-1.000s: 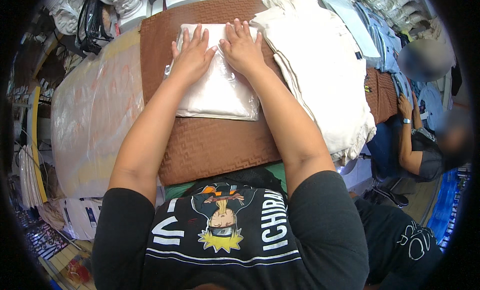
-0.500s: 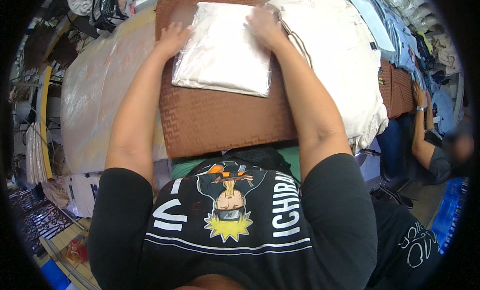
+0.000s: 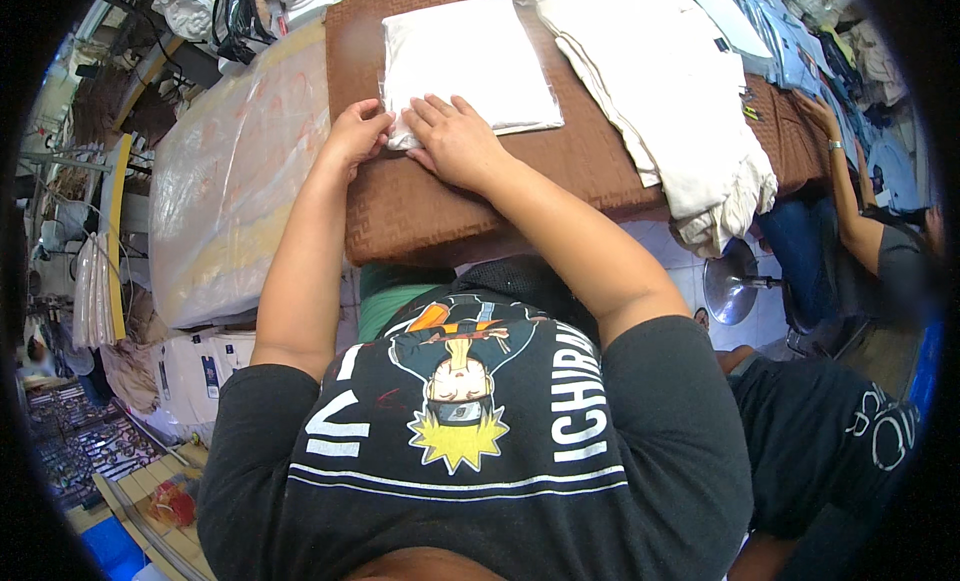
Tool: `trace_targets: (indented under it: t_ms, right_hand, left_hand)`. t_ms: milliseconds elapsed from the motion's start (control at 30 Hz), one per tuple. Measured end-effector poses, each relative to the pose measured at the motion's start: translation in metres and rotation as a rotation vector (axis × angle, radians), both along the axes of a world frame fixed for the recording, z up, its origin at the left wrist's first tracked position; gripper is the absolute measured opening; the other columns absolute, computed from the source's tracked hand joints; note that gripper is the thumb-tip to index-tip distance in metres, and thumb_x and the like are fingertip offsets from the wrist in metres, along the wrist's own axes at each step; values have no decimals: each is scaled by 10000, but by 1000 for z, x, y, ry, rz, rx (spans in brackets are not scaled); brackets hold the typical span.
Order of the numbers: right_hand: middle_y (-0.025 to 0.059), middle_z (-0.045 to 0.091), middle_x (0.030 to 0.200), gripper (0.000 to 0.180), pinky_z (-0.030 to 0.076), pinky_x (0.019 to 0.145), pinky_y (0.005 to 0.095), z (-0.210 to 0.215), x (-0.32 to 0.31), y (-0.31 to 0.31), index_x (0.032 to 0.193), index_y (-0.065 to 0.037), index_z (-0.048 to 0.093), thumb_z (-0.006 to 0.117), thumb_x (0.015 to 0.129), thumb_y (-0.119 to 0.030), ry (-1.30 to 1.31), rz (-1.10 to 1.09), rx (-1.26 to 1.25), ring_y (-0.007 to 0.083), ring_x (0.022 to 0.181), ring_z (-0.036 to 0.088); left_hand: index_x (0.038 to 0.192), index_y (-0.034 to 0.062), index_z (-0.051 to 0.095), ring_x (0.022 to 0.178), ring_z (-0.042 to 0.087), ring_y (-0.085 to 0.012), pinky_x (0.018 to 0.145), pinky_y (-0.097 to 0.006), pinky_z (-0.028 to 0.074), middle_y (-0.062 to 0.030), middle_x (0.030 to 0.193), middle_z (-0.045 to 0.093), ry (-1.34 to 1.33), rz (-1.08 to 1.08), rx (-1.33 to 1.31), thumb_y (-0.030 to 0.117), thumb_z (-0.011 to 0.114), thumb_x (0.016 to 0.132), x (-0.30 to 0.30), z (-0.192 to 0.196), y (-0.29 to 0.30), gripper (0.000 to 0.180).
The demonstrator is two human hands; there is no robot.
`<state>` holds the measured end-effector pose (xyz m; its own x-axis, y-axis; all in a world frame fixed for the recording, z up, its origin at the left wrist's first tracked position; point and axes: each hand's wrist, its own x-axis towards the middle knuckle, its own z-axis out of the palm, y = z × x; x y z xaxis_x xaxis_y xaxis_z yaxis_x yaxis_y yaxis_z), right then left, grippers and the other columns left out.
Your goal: The person folds a shirt on a table, places it inside a clear plastic bag, seals the bag, and sets the packaged shirt aside.
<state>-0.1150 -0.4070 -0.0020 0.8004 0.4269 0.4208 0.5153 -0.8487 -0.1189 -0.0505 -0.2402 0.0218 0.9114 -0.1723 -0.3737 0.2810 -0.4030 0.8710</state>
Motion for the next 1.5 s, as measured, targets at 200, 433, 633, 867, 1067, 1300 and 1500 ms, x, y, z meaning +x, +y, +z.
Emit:
trace_targets:
  t_ms: [200,433,633,867,1067,1300,1500]
  right_hand:
    - [139,639,969,238,494,766,426,10,2,-11,993,-45,591,561,792,-170,-30,13,23,294,886,627]
    - [211,641,795,260,498,677,400,130,-36,-34,1042,-73,621,570,834,-220,204,55,112,320,736,641]
    - [82,662,956,310,479,811,291,162,-60,-136,1057,-1,622,664,814,-189,504,-112,493,154,887,615]
    - [-17,639,743,206,473,619,189,176,-65,-134,867,-57,664,671,821,-257,375,67,1163,47,636,582]
    - [-10,624,730,165,443,553,173,138,-19,-128,877,-69,623,629,855,-233,547,-126,1251,54,606,583]
    - [131,674,861,285,498,686,302,10,10,-156,977,-21,663,649,807,-249,416,-513,754,176,771,642]
    - [106,675,926,278,492,747,312,67,42,-108,1027,-47,657,650,821,-233,342,-318,422,204,828,640]
  left_hand:
    - [1347,75,349,1009,572,-244,905,-395,397,-119,1122,597,-630,-131,163,131,638,784,-4,-20,9,635]
    - [1145,172,580,1054,572,-208,951,-430,364,-67,1058,639,-1222,-350,224,112,699,756,-42,41,-2,412]
    - [982,15,650,737,536,-30,658,-200,441,15,822,649,-871,-199,-565,112,662,839,-28,106,-12,173]
    - [967,6,644,714,551,-49,654,-198,448,-15,850,642,-663,-92,-658,192,664,846,-34,162,5,222]
    - [1001,1,633,774,622,-127,680,-256,492,-54,887,661,-303,-56,-506,271,630,861,-1,100,25,304]
    - [1057,19,636,928,629,-245,797,-323,481,-148,970,663,-480,-29,404,395,588,848,30,-23,57,433]
    - [1082,71,641,961,617,-274,851,-340,465,-134,1043,649,-837,-379,366,290,605,832,65,21,5,334]
